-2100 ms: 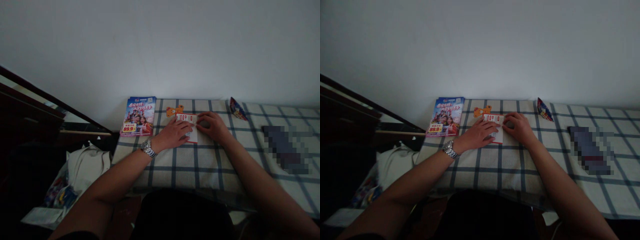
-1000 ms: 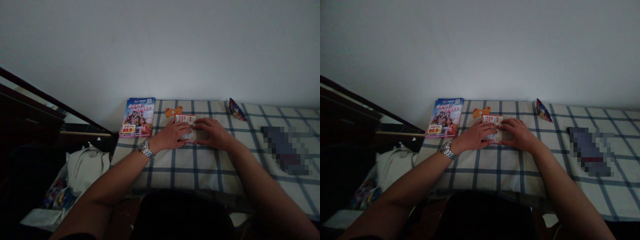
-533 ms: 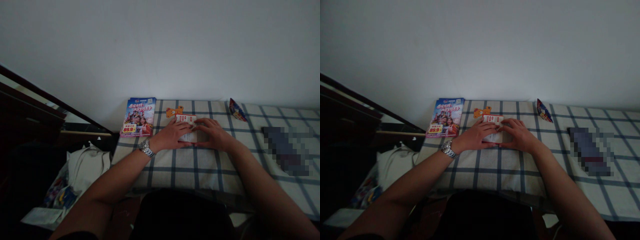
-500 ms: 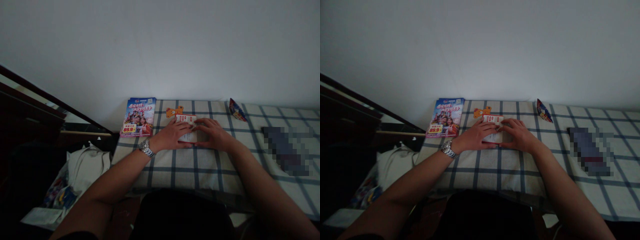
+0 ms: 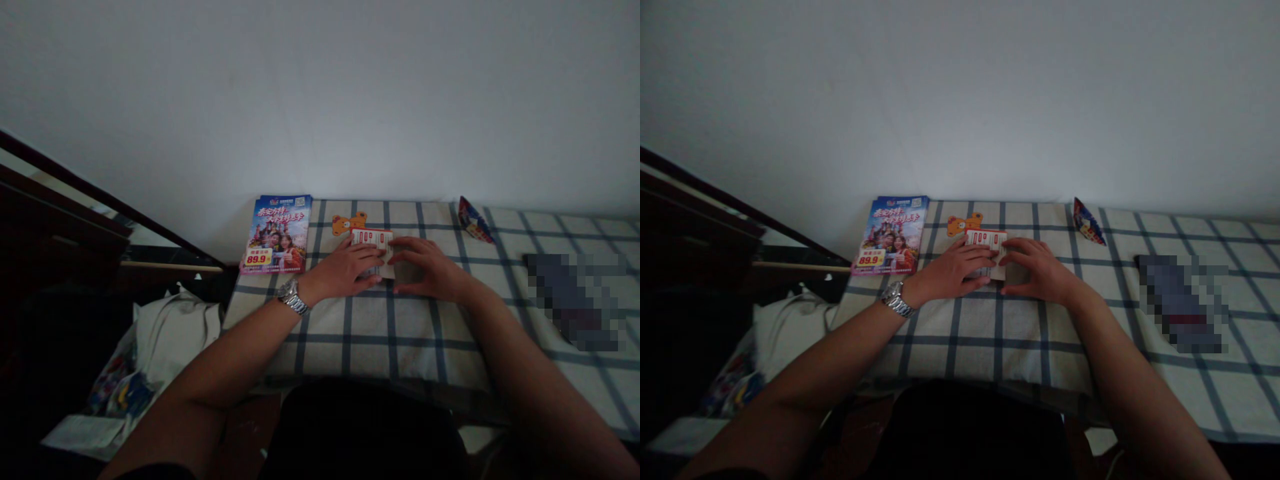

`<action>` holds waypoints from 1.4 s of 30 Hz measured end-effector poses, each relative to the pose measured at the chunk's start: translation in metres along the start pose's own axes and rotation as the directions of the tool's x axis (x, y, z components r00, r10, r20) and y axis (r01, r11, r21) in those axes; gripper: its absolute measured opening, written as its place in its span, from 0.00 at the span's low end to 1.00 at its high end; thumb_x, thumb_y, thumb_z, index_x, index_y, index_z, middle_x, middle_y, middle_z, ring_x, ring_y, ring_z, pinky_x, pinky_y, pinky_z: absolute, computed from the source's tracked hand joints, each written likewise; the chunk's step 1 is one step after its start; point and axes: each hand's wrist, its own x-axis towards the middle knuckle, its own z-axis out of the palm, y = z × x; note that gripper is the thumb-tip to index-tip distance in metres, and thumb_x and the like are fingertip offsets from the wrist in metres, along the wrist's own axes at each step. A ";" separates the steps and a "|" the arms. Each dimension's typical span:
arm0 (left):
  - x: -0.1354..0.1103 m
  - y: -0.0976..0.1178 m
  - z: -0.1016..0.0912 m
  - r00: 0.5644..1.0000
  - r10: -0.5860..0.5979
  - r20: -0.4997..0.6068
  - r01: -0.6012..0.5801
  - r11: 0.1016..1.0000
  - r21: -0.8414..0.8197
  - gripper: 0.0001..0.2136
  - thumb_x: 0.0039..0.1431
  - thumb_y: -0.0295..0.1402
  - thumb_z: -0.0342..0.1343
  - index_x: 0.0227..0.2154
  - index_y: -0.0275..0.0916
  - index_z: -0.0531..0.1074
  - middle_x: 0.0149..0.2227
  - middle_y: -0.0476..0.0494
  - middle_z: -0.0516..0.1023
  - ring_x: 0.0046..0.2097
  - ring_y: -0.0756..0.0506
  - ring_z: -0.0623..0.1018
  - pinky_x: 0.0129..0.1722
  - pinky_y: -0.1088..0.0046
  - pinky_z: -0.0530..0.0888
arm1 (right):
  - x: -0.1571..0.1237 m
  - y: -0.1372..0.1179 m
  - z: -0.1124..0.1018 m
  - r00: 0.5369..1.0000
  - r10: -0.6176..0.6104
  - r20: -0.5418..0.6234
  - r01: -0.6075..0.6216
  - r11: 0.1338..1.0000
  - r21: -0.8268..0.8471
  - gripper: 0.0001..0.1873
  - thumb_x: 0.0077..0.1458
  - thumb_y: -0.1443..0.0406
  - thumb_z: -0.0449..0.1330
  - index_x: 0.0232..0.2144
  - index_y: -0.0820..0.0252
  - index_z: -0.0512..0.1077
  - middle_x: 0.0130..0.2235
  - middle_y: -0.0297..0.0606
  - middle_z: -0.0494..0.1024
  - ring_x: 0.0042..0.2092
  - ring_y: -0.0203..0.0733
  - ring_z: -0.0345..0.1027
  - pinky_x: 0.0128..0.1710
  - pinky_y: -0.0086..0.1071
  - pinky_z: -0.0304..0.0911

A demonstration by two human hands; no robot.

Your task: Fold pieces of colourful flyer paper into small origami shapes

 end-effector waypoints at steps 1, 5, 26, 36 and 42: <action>0.000 0.000 0.000 1.000 0.000 -0.004 0.000 1.000 -0.003 0.16 0.77 0.43 0.52 0.59 0.43 0.74 0.68 0.40 0.74 0.69 0.40 0.72 0.77 0.44 0.50 | 0.000 0.001 0.001 1.000 -0.004 -0.001 0.004 1.000 -0.001 0.23 0.55 0.53 0.75 0.51 0.49 0.79 0.68 0.49 0.73 0.67 0.66 0.68 0.62 0.64 0.66; 0.000 0.000 0.000 1.000 -0.006 -0.020 0.006 1.000 -0.013 0.16 0.79 0.42 0.50 0.58 0.43 0.75 0.66 0.42 0.76 0.68 0.40 0.73 0.76 0.44 0.52 | 0.002 0.007 0.005 0.999 -0.023 -0.030 0.024 1.000 0.013 0.08 0.60 0.60 0.71 0.43 0.48 0.84 0.66 0.44 0.76 0.68 0.64 0.68 0.63 0.64 0.68; -0.001 -0.012 -0.010 0.997 -0.002 -0.081 -0.003 0.998 -0.067 0.14 0.78 0.37 0.50 0.55 0.40 0.78 0.54 0.41 0.83 0.57 0.43 0.80 0.63 0.57 0.74 | 0.005 -0.001 0.000 0.995 0.070 -0.073 -0.058 0.986 0.156 0.08 0.67 0.61 0.64 0.46 0.49 0.81 0.60 0.39 0.82 0.68 0.59 0.70 0.67 0.60 0.68; -0.003 -0.013 -0.008 0.993 -0.032 -0.117 0.030 0.999 -0.025 0.15 0.78 0.38 0.48 0.52 0.40 0.79 0.48 0.40 0.85 0.51 0.42 0.83 0.58 0.56 0.78 | 0.004 0.001 0.003 0.995 0.029 -0.094 -0.014 0.987 0.158 0.09 0.67 0.61 0.64 0.48 0.49 0.81 0.59 0.39 0.83 0.68 0.59 0.70 0.66 0.60 0.69; -0.005 -0.011 -0.004 0.978 -0.142 -0.152 0.135 0.989 -0.058 0.18 0.77 0.38 0.50 0.65 0.43 0.69 0.54 0.40 0.83 0.51 0.41 0.84 0.52 0.60 0.80 | 0.007 -0.002 0.003 0.990 0.091 -0.112 -0.079 0.990 0.113 0.16 0.69 0.60 0.62 0.56 0.49 0.80 0.57 0.41 0.84 0.65 0.59 0.74 0.63 0.57 0.72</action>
